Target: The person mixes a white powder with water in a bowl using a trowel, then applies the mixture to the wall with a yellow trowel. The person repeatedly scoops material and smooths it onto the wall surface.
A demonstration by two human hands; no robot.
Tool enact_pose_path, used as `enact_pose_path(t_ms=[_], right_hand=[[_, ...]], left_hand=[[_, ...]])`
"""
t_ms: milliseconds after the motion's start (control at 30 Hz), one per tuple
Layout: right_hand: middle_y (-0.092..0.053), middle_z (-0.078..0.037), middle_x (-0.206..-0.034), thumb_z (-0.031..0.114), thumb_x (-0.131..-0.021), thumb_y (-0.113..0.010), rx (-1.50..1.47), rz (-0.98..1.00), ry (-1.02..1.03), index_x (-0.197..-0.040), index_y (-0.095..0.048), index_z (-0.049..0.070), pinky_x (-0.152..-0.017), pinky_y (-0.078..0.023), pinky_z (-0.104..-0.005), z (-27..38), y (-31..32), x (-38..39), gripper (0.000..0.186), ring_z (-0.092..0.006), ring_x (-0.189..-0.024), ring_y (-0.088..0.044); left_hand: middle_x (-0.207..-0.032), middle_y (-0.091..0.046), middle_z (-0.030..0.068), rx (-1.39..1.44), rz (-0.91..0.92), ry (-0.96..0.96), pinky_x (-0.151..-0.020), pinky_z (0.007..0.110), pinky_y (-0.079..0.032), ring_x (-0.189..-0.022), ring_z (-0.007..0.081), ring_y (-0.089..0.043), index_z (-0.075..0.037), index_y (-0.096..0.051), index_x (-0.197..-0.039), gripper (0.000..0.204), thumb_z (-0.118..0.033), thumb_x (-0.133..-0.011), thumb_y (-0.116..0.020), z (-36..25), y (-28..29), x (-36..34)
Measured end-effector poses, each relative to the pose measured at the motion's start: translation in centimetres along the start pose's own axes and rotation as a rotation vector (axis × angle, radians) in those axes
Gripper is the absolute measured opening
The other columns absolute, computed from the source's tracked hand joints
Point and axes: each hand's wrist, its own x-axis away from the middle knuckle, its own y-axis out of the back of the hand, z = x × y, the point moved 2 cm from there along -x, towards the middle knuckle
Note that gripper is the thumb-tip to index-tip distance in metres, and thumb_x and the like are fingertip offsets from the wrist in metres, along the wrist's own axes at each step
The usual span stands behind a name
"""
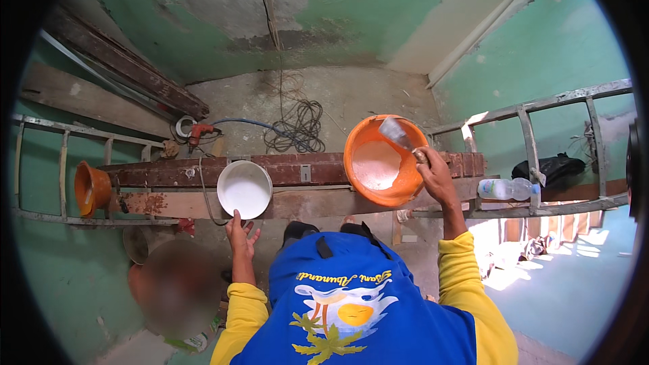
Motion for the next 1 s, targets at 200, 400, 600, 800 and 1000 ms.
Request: enact_pose_path(t_ms=[200, 400, 600, 800, 1000], right_hand=[[-0.069, -0.008, -0.1, 0.03, -0.094, -0.073, 0.767, 0.158, 0.075, -0.115, -0.071, 0.017, -0.095, -0.043, -0.0489, 2.6, -2.1, 0.1, 0.025, -0.0291, -0.112, -0.064], [-0.068, -0.004, -0.099, 0.021, -0.093, -0.066, 1.058, 0.142, 0.235, -0.104, -0.073, 0.015, -0.11, -0.035, -0.0541, -0.8, -4.2, -0.8, 0.015, -0.0252, -0.114, -0.062], [-0.068, -0.004, -0.1, 0.02, -0.092, -0.064, 1.013, 0.271, 0.25, -0.098, -0.074, 0.015, -0.108, -0.036, -0.0538, -3.3, -6.3, -1.6, 0.013, -0.0237, -0.111, -0.062], [-0.068, -0.003, -0.099, 0.021, -0.091, -0.066, 0.822, 0.278, 0.279, -0.098, -0.075, 0.015, -0.102, -0.038, -0.0523, -5.0, -7.5, -1.7, 0.012, -0.0234, -0.108, -0.062], [-0.069, -0.003, -0.1, 0.021, -0.09, -0.069, 0.741, 0.299, 0.317, -0.099, -0.074, 0.016, -0.095, -0.038, -0.0512, -5.0, -8.4, -2.6, 0.012, -0.024, -0.106, -0.062]], left_hand=[[-0.129, -0.055, 0.0113, 0.067, 0.149, -0.004, -0.084, 0.053, -0.061, -0.117, 0.0305, -0.057, -0.011, -0.051, -0.125, 0.034, -0.019, -0.098, -0.069, 3.1, 3.6, -7.2], [-0.128, -0.057, 0.0116, 0.097, 0.11, -0.047, -0.092, 0.056, -0.064, -0.117, 0.0304, -0.062, -0.009, -0.049, -0.122, 0.035, -0.008, -0.09, -0.062, 1.7, 2.9, -6.4], [-0.135, -0.056, 0.0126, 0.142, 0.165, -0.082, -0.097, 0.054, -0.062, -0.125, 0.0336, -0.061, -0.011, -0.049, -0.135, 0.048, -0.01, -0.089, -0.063, 0.2, 1.8, -2.9], [-0.139, -0.056, 0.0118, 0.146, 0.22, -0.12, -0.098, 0.054, -0.061, -0.126, 0.033, -0.06, -0.012, -0.047, -0.144, 0.058, -0.01, -0.089, -0.064, -0.1, -1.3, 1.6], [-0.143, -0.055, 0.013, 0.152, 0.308, -0.116, -0.097, 0.055, -0.062, -0.129, 0.033, -0.06, -0.013, -0.046, -0.147, 0.061, -0.009, -0.088, -0.065, 0.7, -5.8, 5.6]])
